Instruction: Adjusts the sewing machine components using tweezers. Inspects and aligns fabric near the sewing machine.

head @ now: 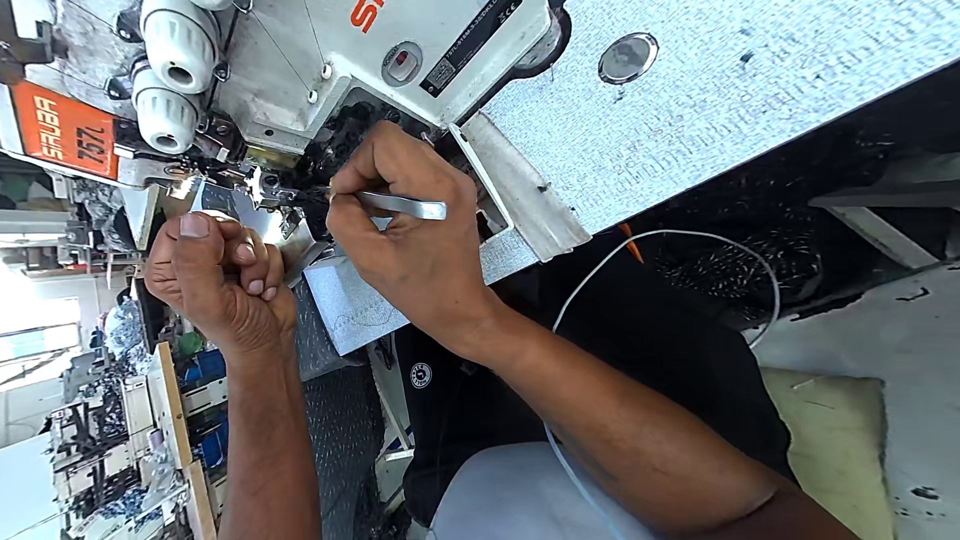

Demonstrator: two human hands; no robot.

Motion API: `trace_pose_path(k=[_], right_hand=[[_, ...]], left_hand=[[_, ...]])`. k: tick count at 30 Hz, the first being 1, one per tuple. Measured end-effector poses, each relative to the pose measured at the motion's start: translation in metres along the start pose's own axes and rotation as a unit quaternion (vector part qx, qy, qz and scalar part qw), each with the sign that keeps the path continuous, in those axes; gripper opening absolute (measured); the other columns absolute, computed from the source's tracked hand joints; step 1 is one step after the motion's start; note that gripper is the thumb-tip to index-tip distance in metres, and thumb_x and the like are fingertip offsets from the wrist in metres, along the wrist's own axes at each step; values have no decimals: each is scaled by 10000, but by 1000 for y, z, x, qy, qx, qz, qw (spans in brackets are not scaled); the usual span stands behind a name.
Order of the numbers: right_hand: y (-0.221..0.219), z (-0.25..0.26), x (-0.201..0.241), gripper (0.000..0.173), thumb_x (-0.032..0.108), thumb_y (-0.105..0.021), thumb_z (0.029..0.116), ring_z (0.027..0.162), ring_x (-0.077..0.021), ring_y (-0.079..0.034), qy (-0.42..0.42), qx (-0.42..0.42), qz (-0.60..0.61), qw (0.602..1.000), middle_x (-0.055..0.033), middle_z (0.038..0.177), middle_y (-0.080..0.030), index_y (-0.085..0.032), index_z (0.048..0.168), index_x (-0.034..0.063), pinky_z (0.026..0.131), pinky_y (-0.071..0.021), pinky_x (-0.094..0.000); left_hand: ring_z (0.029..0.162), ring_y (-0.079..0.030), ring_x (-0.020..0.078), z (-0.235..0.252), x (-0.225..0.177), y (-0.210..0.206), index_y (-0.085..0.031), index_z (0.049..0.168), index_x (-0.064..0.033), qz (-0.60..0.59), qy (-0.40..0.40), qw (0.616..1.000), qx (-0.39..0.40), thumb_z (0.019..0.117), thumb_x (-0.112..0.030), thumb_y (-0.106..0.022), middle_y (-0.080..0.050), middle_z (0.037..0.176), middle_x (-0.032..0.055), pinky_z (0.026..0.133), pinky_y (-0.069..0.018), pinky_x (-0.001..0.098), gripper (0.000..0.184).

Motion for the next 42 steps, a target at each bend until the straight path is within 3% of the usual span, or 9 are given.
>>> trace_pose_path(k=[33, 42], right_hand=[[-4, 1, -2, 75, -65, -668, 853, 710, -91, -611, -5, 11, 11, 1000, -53, 805, -620, -674, 855, 9, 575, -518, -211], [-5, 1, -3, 76, -63, -672, 858, 724, -102, -638, -9, 17, 13, 1000, -60, 818, -630, -675, 858, 12, 590, -554, -228]], left_hand=[[401, -397, 19, -1, 0, -1, -573, 838, -156, 0, -2, 1000, -6, 1083, -167, -379, -486, 563, -84, 372, -344, 154, 313], [395, -397, 20, -1, 0, -1, -570, 833, -156, -2, 4, 1000, -14, 1080, -161, -385, -490, 561, -79, 367, -343, 153, 309]])
Point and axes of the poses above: each hand's wrist, its own z-axis towards the middle knuckle, its own y-axis out of the back of the hand, x = y × z, the point moved 6 cm from there along z, towards the middle knuckle
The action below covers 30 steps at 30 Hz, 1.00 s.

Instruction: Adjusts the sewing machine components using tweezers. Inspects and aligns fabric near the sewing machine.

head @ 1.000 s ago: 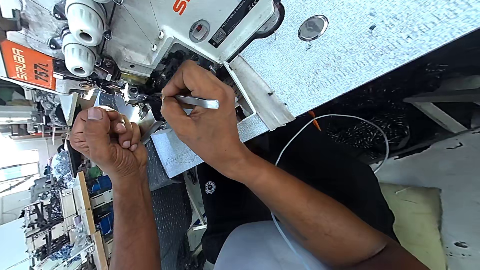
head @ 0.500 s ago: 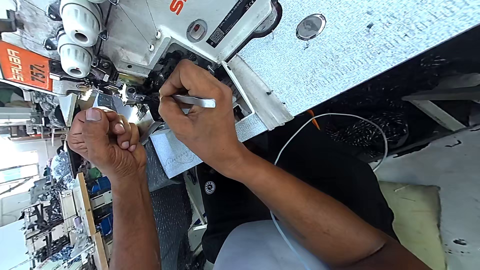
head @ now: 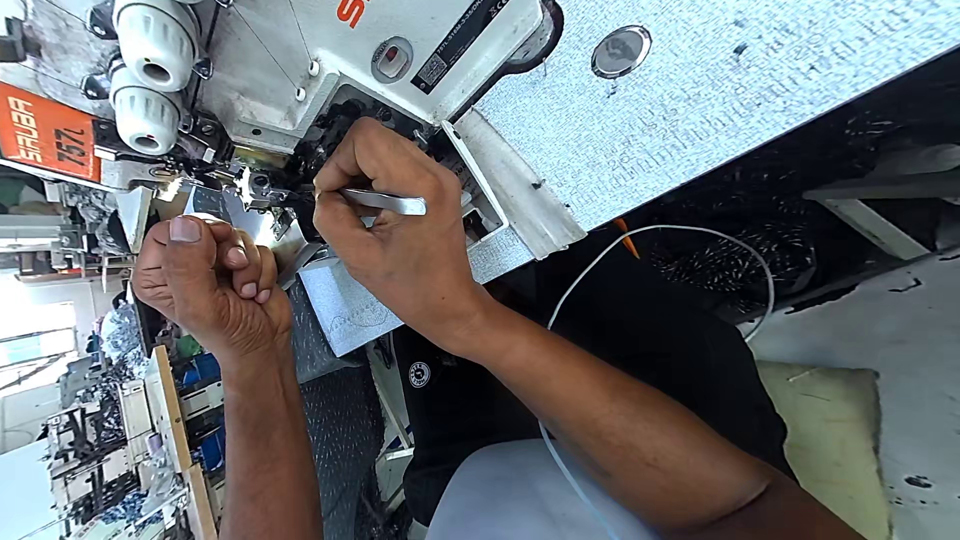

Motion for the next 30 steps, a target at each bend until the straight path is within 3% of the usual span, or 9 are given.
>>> trace_pose_path(k=[30], right_hand=[[0, 0, -1, 76, -60, -674, 862, 730, -100, -634, 1, -1, -2, 1000, -56, 815, -624, -671, 850, 15, 590, -548, -223]], left_hand=[[397, -386, 18, 0, 1, 1, -567, 836, -159, 4, -1, 1000, 8, 1082, -164, -379, -479, 564, -82, 371, -337, 153, 310]])
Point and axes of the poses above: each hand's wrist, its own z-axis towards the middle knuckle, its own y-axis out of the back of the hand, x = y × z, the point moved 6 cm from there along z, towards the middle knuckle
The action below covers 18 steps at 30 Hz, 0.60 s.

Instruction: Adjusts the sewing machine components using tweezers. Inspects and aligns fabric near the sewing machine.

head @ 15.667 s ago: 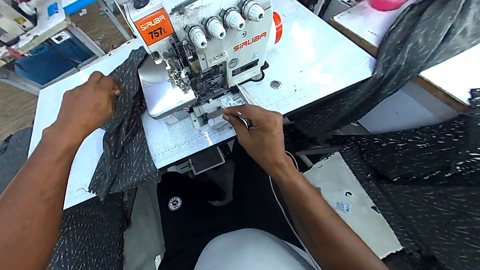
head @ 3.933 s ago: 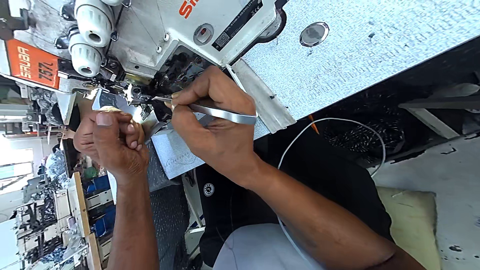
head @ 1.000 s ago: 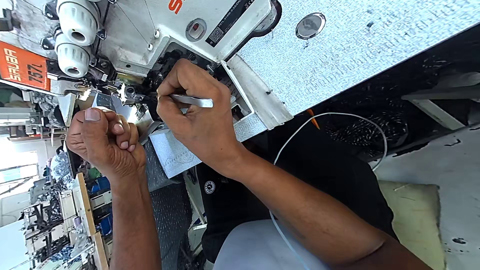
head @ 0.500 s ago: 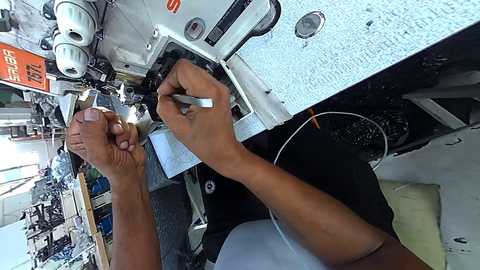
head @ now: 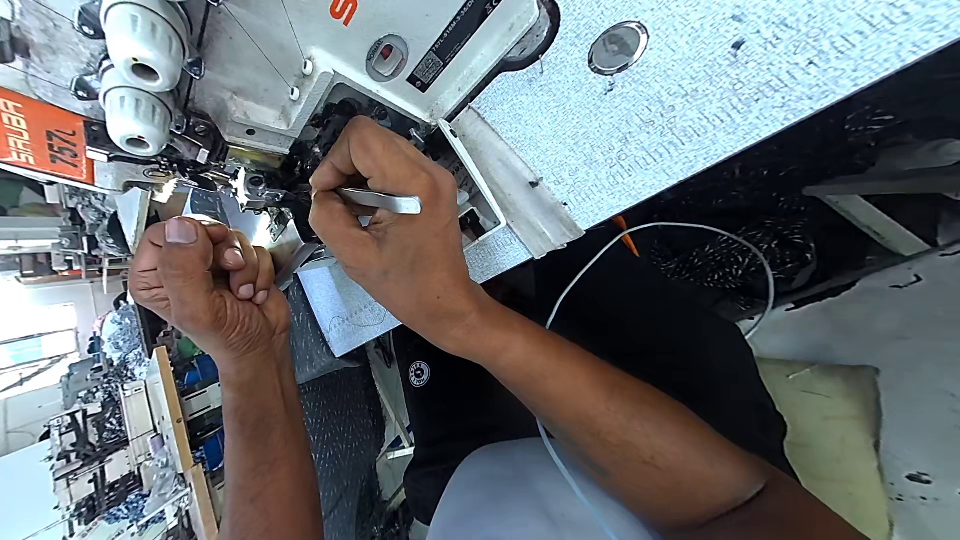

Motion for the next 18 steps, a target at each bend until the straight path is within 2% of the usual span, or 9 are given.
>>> trace_pose_path(k=[18], right_hand=[[-2, 1, 0, 74, -62, -673, 859, 728, -101, -631, 2, 4, -1, 1000, -60, 823, -625, -676, 867, 11, 591, -545, -225]], left_hand=[[395, -389, 22, 0, 0, 0, -564, 834, -156, -11, -5, 1000, -2, 1081, -158, -385, -477, 560, -80, 369, -340, 156, 305]])
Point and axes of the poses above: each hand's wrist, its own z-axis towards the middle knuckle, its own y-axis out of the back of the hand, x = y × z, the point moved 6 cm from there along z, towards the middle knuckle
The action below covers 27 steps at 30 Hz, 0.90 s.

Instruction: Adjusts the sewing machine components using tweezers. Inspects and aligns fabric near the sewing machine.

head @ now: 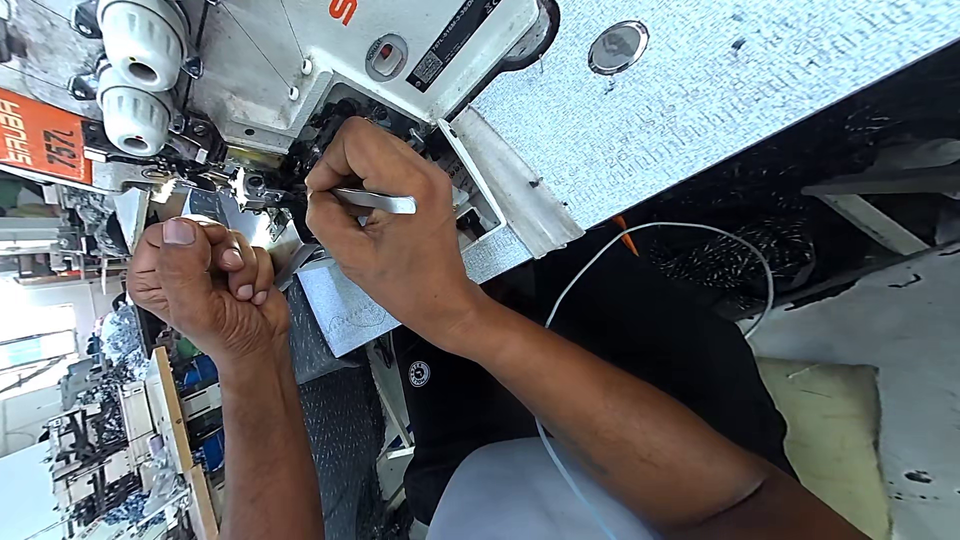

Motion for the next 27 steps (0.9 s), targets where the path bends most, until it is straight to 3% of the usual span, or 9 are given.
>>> trace_pose_path(k=[21, 27], right_hand=[[-1, 1, -2, 68, -65, -683, 870, 741, -104, -655, -1, 11, 16, 1000, -72, 843, -654, -693, 897, -4, 614, -574, -233], [1, 1, 0, 73, -70, -703, 853, 722, -100, -649, 6, -21, 30, 999, -81, 835, -648, -680, 902, -20, 600, -570, -224]], left_hand=[[398, -389, 18, 0, 1, 0, -570, 836, -159, 6, 2, 1000, -1, 1082, -162, -380, -478, 561, -85, 370, -336, 153, 311], [395, -388, 18, 0, 0, 1, -570, 830, -162, 3, 3, 1000, 3, 1081, -164, -390, -482, 558, -84, 369, -340, 155, 308]])
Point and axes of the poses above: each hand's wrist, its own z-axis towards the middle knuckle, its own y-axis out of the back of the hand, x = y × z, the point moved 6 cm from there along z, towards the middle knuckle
